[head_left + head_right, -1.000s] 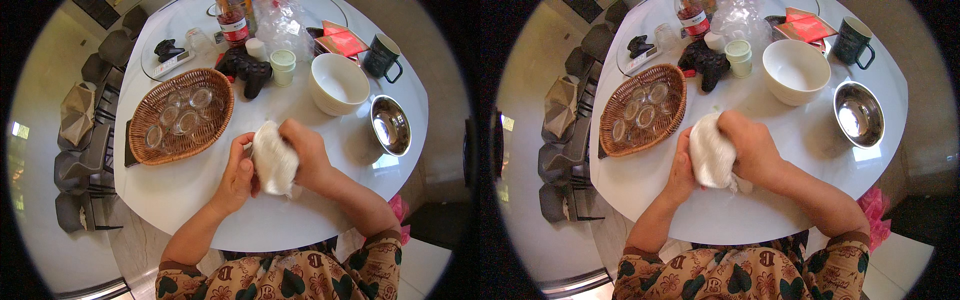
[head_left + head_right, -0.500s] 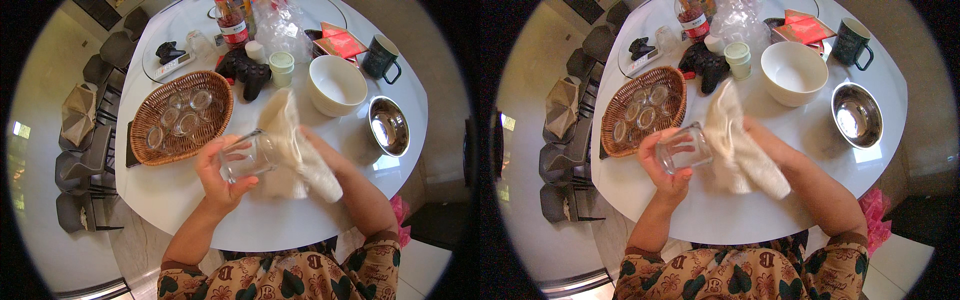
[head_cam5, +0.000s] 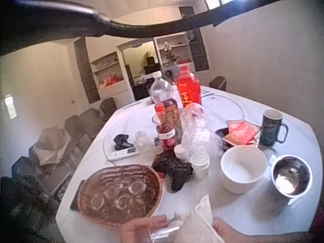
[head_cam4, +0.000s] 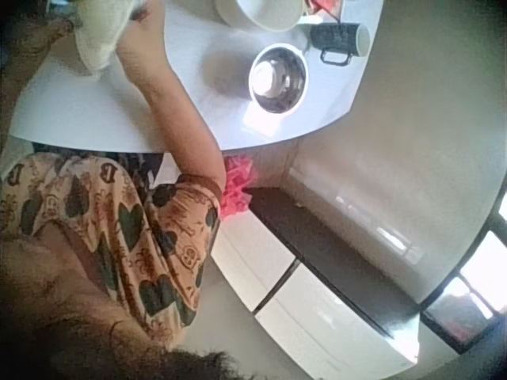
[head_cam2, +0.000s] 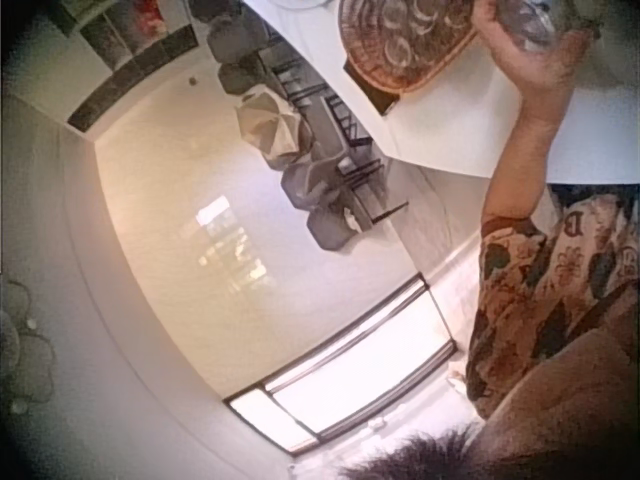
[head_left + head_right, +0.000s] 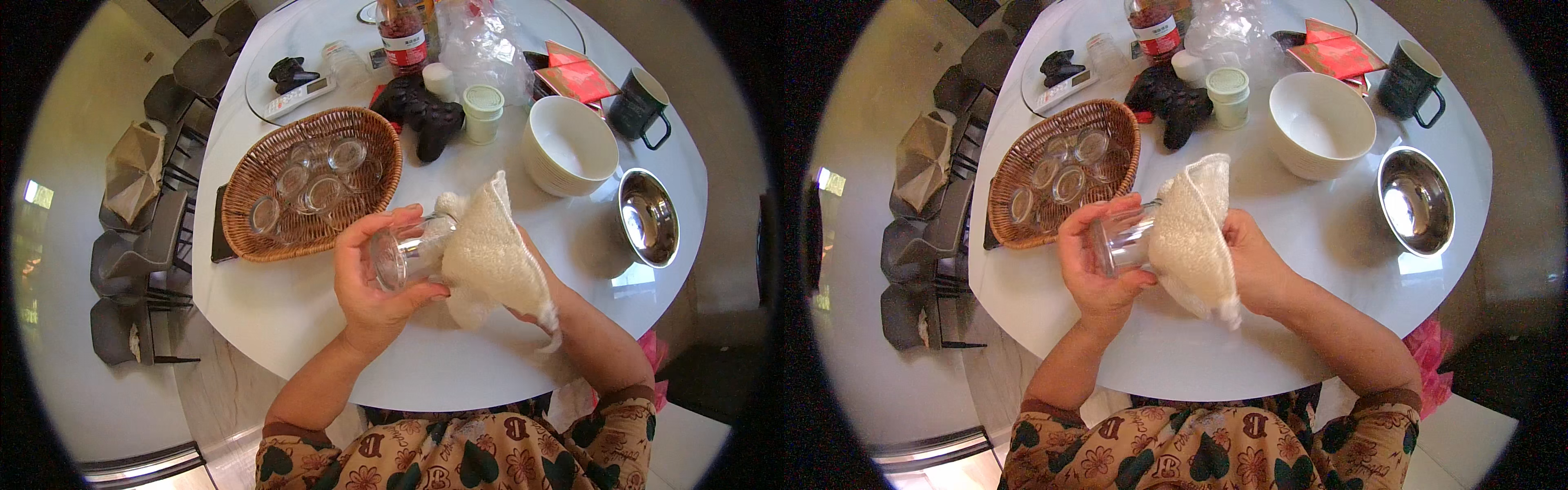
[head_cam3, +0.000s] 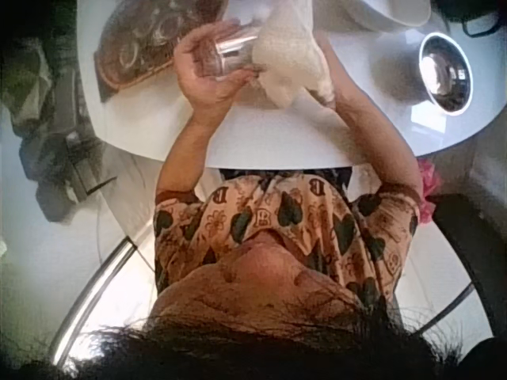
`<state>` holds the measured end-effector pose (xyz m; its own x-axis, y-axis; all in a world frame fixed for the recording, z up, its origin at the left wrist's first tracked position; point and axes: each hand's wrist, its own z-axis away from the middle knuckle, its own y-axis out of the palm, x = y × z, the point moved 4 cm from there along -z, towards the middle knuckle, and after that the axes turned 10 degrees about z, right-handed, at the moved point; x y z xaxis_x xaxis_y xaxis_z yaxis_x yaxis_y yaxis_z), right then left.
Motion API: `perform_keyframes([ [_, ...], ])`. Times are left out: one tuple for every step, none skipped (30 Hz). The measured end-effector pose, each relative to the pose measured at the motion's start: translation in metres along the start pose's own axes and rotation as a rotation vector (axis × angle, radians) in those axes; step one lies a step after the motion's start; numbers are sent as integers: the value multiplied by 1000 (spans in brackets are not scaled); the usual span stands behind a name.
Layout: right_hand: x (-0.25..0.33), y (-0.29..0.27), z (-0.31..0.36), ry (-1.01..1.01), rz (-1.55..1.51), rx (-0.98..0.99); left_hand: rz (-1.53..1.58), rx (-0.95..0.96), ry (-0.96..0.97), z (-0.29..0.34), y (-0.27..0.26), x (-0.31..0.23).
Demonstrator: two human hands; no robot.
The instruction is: The person dries various kitchen items with a cloth, including small glasses, a metal bowl, and several white ceramic bowls. The items are wiped thoroughly and then placed back on the table or into a wicker basket.
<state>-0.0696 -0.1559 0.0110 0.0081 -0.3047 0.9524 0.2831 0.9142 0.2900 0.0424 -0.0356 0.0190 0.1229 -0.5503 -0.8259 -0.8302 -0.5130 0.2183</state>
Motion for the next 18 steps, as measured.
perform_keyframes([
  [-3,4,1,-12,-155,4,12,-2,-19,0,0,0],
  [-7,11,3,-23,-310,8,102,-54,-75,2,-1,1],
  [-11,11,4,-24,-365,12,150,-38,-112,1,1,2],
  [-15,12,4,-26,-421,19,198,-22,-149,1,4,2],
  [-26,9,2,-15,-379,35,247,-5,-186,0,6,3],
  [-28,10,-1,0,-341,62,233,-18,-191,0,6,3],
  [-26,7,-1,35,-199,36,220,-31,-197,0,7,4],
  [-17,3,0,69,-58,9,207,-44,-203,1,7,4],
  [-12,0,0,102,84,-21,205,-78,-195,1,8,4],
  [-9,-4,1,16,259,-126,203,-113,-187,2,8,4],
  [-7,-5,4,-70,434,-232,201,-147,-179,2,7,4],
  [-7,-9,5,-111,412,-302,179,-137,-177,3,5,5],
  [-7,-12,5,-155,390,-371,156,-126,-175,3,1,8],
  [-11,-21,4,-151,171,-399,133,-116,-173,4,-2,10],
  [-13,-30,3,-145,-45,-422,-4,-72,-179,3,-2,9],
  [-5,-32,2,-147,-18,-265,-143,-28,-186,3,-3,8],
  [0,-26,2,-251,120,-209,-282,15,-192,3,-3,7],
  [3,-16,2,-354,257,-159,-426,44,-126,0,3,5],
])
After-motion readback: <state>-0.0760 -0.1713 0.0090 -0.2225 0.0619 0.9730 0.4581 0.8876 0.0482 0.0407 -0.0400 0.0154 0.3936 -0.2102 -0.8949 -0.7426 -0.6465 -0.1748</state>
